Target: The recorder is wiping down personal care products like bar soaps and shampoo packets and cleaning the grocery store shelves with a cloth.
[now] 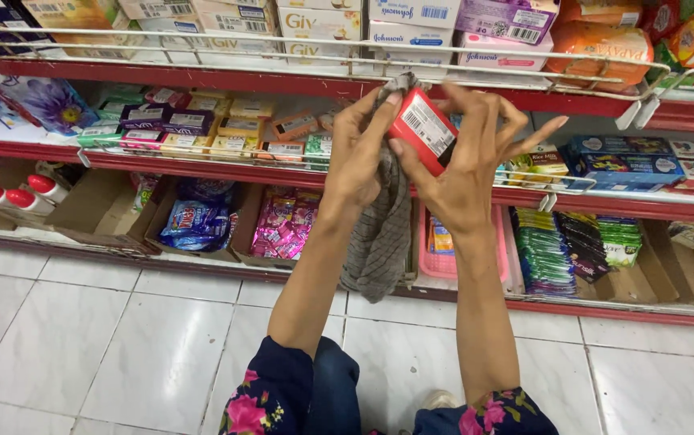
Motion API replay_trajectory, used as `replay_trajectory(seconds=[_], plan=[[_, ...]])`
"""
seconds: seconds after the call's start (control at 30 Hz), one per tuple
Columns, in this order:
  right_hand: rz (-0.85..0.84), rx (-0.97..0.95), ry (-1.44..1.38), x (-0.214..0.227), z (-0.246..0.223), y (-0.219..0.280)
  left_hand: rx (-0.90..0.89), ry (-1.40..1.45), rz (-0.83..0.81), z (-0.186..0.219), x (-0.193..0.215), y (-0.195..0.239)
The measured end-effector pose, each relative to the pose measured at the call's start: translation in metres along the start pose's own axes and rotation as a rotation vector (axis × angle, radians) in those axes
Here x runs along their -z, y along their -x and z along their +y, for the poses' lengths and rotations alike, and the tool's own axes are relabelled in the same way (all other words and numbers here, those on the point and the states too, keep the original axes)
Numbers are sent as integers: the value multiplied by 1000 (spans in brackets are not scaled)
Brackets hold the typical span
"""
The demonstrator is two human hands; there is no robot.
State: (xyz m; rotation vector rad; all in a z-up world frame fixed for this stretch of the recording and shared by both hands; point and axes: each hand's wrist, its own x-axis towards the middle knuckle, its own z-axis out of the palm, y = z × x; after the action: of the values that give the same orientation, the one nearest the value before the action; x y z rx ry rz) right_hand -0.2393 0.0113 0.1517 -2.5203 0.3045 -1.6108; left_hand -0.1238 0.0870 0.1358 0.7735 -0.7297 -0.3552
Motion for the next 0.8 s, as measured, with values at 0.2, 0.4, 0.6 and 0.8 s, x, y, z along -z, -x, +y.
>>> replay_trajectory(seconds=[0.2,0.4,0.6,0.8], plan=[[-116,104,-44,-2,19,5,45,235,133,-21,23,-13],[-49,94,-70,-12,33,8,-280,-373,159,0,-2,3],[-36,33,-32,2,38,10,-564,-1029,-42,-30,2,0],[-11,-25,35,4,50,14,-590,-1532,-307,-21,-8,0]])
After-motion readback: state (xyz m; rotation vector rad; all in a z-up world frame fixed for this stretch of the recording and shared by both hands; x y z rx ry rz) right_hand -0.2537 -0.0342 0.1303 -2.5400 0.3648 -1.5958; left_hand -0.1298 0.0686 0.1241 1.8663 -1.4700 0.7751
